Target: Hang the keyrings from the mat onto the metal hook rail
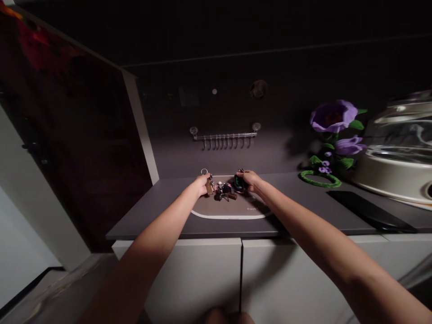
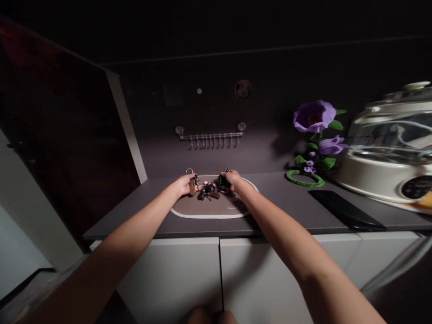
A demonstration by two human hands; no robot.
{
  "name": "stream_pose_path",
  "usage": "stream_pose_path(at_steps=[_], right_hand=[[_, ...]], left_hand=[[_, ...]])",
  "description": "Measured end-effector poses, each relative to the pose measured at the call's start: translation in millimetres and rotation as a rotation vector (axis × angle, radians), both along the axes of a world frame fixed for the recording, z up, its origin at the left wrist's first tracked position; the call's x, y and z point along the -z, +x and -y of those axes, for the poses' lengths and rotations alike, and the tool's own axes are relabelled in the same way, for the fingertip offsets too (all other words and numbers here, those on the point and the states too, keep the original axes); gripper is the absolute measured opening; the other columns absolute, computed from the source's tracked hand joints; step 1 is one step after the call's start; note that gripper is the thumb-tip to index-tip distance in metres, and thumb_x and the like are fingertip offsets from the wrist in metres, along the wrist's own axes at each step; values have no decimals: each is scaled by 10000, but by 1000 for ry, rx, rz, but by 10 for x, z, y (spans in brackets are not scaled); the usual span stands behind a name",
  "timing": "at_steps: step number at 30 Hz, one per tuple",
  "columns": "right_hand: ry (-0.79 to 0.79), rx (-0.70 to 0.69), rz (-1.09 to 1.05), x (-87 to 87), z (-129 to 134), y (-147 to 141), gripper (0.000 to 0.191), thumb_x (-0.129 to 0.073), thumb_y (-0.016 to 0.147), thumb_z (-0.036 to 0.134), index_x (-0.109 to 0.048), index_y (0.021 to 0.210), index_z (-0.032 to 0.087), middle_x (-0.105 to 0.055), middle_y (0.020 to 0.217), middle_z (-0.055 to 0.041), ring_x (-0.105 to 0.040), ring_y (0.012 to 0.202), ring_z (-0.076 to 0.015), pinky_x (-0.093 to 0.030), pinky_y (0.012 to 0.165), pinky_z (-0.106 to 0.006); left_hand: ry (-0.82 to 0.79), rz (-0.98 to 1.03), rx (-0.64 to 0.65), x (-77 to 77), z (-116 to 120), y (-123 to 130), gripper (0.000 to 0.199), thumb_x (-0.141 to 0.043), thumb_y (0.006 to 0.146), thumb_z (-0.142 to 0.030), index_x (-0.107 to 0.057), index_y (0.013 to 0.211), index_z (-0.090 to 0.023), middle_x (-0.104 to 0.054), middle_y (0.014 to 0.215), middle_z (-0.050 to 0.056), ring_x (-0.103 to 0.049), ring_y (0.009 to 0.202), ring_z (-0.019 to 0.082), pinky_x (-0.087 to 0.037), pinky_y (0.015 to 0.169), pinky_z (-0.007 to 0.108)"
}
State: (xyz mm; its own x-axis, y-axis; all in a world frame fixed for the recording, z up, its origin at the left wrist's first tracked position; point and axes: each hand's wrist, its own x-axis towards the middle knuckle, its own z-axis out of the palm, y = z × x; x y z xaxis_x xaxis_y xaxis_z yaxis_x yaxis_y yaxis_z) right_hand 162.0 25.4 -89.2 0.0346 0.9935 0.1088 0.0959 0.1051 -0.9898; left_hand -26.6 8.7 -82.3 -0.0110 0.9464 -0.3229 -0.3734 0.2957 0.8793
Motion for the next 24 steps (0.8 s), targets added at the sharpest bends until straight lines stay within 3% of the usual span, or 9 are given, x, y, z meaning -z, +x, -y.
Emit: stream_pose_path(at_steps=[2,5,8,11,15,18,20,23,24], right_hand=[[-98,24,37,-26,99,127,285,-614,696,315,-545,932,172,-562,570,-7,-562,529,-178,-491,546,-381],[72,73,311,-66,170,273,251,-660,646,242,-608,873,147,-638,737,-57,-593,681,-179,-480,731,-366],[203,5,525,-97,176,360,273,-661,630,201,-641,897,144,-659,916,-82,-599,846,-204,-432,860,-362],[275,-71,676,-131,188,403,312,-604,651,139,-645,960,161,-651,1003,-65,-591,930,-197,-415,899,-337],[341,-49,871,-206,269,402,333,-521,689,110,-643,994,164,-640,1050,-54,-575,992,-183,-408,916,-293],[402,-68,903,-296,378,327,313,-498,702,100,-650,970,159,-630,1071,-63,-558,1022,-182,-393,931,-290],[393,-173,837,-371,477,234,282,-512,706,102,-646,948,153,-635,1053,-71,-571,975,-170,-409,900,-288],[270,-455,604,-471,654,54,201,-563,739,240,-626,899,136,-662,893,-69,-595,759,-128,-461,717,-248],[209,-548,510,-488,713,-8,233,-553,759,335,-622,851,132,-659,812,-61,-584,679,-114,-456,643,-230]], left_hand=[[121,-216,19,27,39,-128,62,-489,798,-209,-450,773,-169,-488,588,-14,-544,518,129,-495,560,325],[376,-575,53,63,71,-294,91,-595,700,-147,-508,677,-161,-524,582,-3,-536,539,115,-477,552,260],[548,-805,94,94,84,-417,98,-648,602,-103,-581,642,-162,-563,605,10,-532,562,117,-449,503,210],[593,-947,215,87,113,-491,276,-630,568,-80,-644,829,-167,-640,803,44,-559,613,126,-450,504,202],[545,-1136,343,-42,203,-545,609,-600,563,-69,-535,1159,-175,-614,1069,91,-597,760,157,-480,641,238],[632,-1100,274,-204,292,-577,571,-600,572,-81,-547,1135,-157,-560,1175,99,-549,987,185,-435,833,263],[687,-981,261,-308,362,-583,450,-618,599,-130,-585,1046,-156,-577,1140,86,-532,1013,172,-404,878,271],[708,-686,334,-414,489,-542,211,-630,668,-293,-604,802,-133,-638,823,51,-579,758,122,-441,752,262],[711,-567,363,-427,534,-514,231,-621,686,-356,-574,693,-130,-610,684,29,-561,643,100,-442,678,247]])
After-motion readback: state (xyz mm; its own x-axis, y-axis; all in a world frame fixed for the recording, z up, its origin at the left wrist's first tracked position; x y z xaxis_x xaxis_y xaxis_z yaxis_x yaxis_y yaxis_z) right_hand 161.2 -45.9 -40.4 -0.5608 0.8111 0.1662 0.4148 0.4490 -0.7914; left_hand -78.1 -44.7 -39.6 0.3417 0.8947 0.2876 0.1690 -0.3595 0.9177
